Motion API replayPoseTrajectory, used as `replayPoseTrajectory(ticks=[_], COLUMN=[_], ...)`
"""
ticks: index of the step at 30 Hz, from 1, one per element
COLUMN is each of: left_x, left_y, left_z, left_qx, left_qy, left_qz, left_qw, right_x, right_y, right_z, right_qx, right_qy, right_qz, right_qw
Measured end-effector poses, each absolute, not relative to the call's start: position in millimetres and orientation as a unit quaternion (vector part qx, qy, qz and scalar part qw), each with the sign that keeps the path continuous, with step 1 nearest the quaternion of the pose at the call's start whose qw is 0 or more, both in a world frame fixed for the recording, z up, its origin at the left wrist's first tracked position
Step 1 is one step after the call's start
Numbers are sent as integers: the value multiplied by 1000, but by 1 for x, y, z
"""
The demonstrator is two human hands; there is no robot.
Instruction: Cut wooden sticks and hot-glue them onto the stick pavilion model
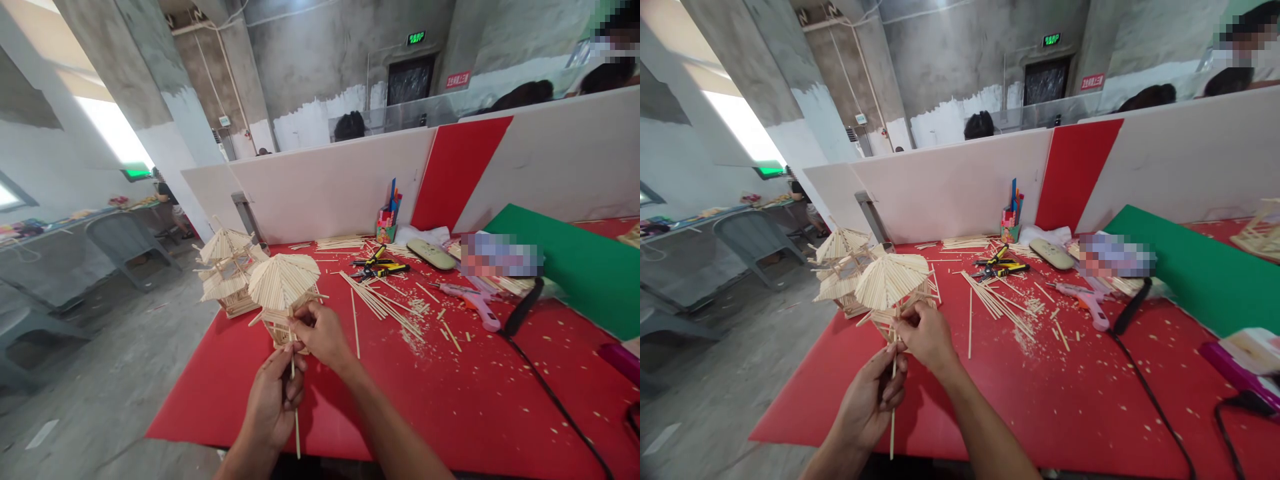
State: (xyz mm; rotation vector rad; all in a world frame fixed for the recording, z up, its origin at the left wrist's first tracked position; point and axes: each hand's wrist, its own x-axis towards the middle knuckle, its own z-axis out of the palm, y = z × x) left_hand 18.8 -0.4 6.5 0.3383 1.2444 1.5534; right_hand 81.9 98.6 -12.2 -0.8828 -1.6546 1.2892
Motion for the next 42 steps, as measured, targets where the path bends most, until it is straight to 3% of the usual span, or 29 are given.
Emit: replayPoseTrajectory(ticks=[42], left_x=[23], left_y=[2], left_z=[5], left_qx=[107], left_qy=[460], left_qz=[662], left_qw=[582], right_x=[86], right_y=[92], right_z=[-5], right_qx=[-369], right_qy=[-666], right_qz=[502], right_qw=[411])
